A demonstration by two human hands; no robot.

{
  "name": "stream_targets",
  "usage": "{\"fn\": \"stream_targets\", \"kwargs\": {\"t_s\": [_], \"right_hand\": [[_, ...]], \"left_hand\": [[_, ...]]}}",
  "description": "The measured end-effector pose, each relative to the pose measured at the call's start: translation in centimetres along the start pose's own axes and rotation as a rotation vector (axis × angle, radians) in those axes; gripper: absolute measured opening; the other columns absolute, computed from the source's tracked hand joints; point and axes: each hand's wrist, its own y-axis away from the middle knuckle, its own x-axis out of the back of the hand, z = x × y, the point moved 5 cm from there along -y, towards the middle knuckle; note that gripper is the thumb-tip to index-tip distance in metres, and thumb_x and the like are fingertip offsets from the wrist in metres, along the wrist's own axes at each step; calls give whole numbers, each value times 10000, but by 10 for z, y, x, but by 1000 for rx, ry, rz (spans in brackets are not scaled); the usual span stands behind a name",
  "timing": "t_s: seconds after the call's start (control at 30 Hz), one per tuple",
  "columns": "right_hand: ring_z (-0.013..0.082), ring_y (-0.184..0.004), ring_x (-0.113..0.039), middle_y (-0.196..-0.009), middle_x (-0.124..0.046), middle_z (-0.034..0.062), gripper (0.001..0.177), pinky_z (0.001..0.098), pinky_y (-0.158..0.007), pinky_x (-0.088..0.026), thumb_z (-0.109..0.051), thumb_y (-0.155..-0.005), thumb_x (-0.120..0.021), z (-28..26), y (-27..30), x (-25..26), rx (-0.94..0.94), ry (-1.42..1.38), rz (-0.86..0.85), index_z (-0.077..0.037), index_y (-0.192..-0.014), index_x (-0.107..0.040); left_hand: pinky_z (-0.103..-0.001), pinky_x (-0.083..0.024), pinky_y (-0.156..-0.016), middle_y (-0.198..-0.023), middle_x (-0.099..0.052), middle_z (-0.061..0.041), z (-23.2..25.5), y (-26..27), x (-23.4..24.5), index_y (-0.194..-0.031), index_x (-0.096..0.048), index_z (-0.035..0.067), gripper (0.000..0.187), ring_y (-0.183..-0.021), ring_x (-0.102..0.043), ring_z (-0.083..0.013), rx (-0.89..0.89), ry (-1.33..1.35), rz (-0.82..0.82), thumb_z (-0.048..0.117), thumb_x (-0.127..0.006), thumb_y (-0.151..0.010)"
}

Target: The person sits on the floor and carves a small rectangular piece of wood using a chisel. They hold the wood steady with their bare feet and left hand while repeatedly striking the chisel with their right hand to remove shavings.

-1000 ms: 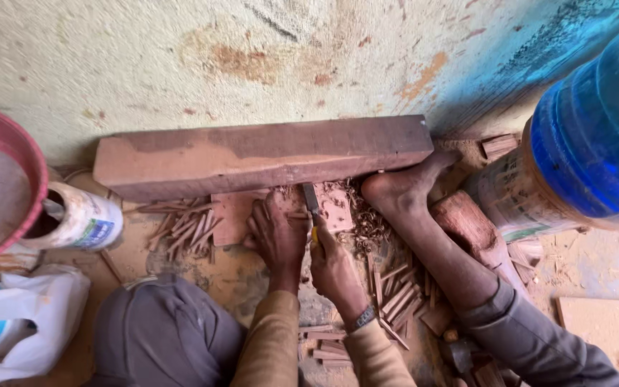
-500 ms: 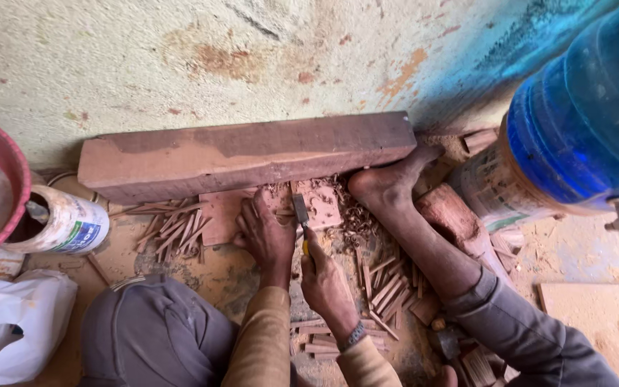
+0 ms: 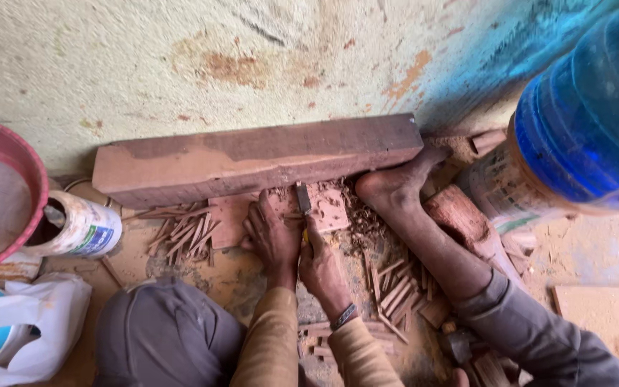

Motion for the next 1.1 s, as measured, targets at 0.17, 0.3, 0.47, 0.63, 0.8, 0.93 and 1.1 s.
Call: {"fn": "stream_targets", "kwargs": {"t_s": [0.17, 0.3, 0.47, 0.63, 0.8, 0.93, 1.1], "right_hand": [[139, -458, -537, -677, -618, 60, 587, 297, -390, -449, -219, -1018, -432, 13, 33, 33, -504, -960, 82, -259, -1598, -349], [110, -452, -521, -664, -599, 21, 591, 270, -375, -443, -232, -1023, -423, 18, 47, 64, -518, -818, 99, -268, -1607, -338], [99, -450, -501, -650, -568, 11, 623, 259, -382, -442, -227, -1027, -475, 19, 75, 67, -360, -490, -18, -220, -1623, -296], [96, -427, -476, -616, -540, 9, 602, 266, -369, -417, -244, -1022, -504, 17, 72, 56, -367, -477, -33, -210, -1602, -347], [72, -434, -477, -628, -553, 5, 595, 256, -374, -428, -209, -1027, -526, 19, 68, 59, -288, -386, -24, -203, -1602, -377], [87, -402, -472, -615, -543, 13, 601, 266, -356, -426, -198, -1016, -525, 17, 70, 61, -329, -360, -57, -216, -1598, -375], [93, -393, -473, -619, -541, 13, 601, 275, -347, -439, -197, -1017, -510, 9, 70, 59, -330, -352, -78, -222, -1599, -366]], "left_hand": [[-593, -390, -1023, -1457, -463, -167, 4, 6, 4, -1516, -359, 189, 1197, -1322, -432, -380, 34, 90, -34, 402, -1013, -535], [-602, -378, -1058, -1462, -481, -163, 3, 9, -5, -1461, -476, 205, 1047, -1329, -426, -397, -30, 101, 7, 293, -1003, -561], [-543, -435, -1038, -1287, -625, -34, 0, 23, -20, -1127, -753, 255, 420, -1222, -546, -278, -286, 149, 257, 193, -919, -746], [-477, -426, -960, -1064, -646, 36, -7, 22, -28, -879, -777, 214, 161, -1036, -590, -211, -183, 130, 194, 254, -911, -799], [-507, -400, -1008, -1136, -646, 7, 3, 20, -20, -868, -756, 202, 239, -1105, -571, -247, -175, 159, 162, 288, -938, -739], [-601, -352, -905, -1235, -608, -123, 14, 24, 8, -1086, -756, 120, 591, -1187, -501, -369, -144, 38, 169, 302, -972, -567], [-531, -430, -957, -1243, -626, -108, 15, 23, 6, -1139, -759, 161, 484, -1187, -525, -326, -217, 110, 168, 200, -924, -686]]}}
